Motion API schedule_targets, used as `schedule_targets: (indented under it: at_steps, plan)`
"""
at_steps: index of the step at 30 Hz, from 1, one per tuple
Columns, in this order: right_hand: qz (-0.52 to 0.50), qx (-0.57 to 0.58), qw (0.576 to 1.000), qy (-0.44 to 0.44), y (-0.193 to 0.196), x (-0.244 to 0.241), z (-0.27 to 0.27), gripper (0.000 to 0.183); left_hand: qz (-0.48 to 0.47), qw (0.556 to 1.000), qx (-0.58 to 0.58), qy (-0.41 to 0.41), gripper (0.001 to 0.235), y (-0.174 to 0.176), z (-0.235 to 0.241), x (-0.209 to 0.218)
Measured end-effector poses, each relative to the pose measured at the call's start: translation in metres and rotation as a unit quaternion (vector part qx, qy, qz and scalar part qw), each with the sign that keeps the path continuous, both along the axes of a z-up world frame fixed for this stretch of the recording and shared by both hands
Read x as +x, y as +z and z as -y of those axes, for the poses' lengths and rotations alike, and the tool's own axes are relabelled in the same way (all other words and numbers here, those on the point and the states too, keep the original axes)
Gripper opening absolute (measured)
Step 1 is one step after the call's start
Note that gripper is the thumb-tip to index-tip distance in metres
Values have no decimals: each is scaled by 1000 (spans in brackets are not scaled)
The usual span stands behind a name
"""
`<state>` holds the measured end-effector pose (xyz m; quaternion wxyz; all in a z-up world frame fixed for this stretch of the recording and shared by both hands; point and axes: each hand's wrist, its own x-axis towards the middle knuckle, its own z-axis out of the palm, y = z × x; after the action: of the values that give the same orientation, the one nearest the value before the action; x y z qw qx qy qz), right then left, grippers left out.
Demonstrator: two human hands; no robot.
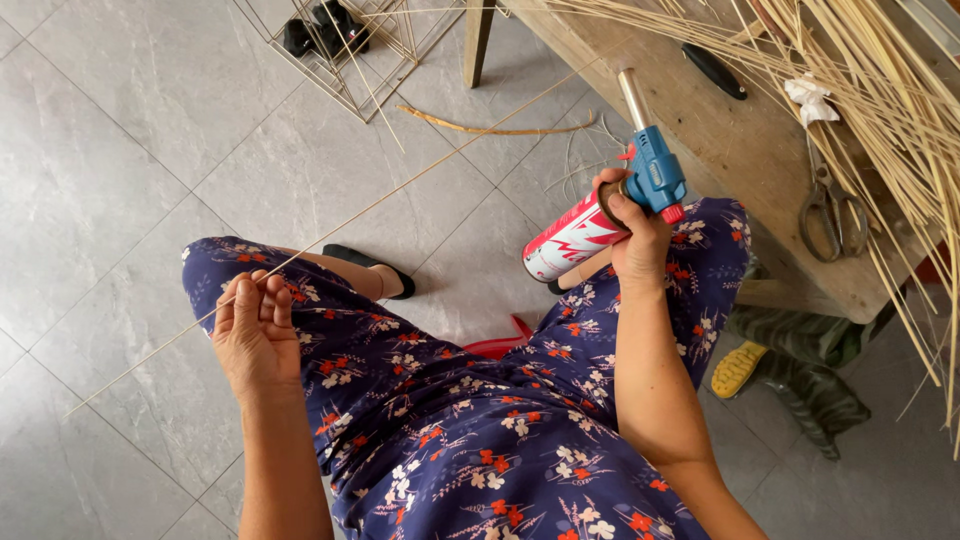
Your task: The person sits on a low stool and uses a handheld blowtorch to heat thin bamboo sticks one by one. They pick up a stick, apply the flame along its length, and then place it back on the pile or a nearby frame.
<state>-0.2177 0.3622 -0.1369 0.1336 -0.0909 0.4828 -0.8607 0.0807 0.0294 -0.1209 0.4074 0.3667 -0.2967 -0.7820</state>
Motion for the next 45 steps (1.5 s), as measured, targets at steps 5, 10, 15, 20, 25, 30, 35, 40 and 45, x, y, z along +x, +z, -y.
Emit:
schedule_targets:
  at_steps: [5,10,15,20,25,30,35,40,45]
  plan:
    - [-6,3,1000,-4,10,0,0,62,-5,1000,-1,-8,9,-3,1,2]
    - [14,1,1000,-13,4,-2,1,56,-12,1000,-3,-12,9,-2,0,4]
    - [-18,26,998,60,3,14,11,61,-9,1000,3,-8,9,1,-1,1]
    - [11,61,988,141,7,38,18,55,4,1000,-1,-2,8,1,-2,0]
    - [-71,174,964,190,26,61,31,49,-12,1000,-6,-5,8,-8,1,0]
    - [-81,221,934,268,38,75,43,37,-15,1000,-8,5,8,-15,2,-3]
    - [-93,246,917,299,43,84,54,40,-9,1000,-5,7,10,-17,0,-7]
    - [-91,239,930,263,35,80,51,38,-8,1000,5,8,11,-19,2,-11]
    - [-57,166,968,178,22,60,38,42,-20,999,-23,14,13,-14,21,-15]
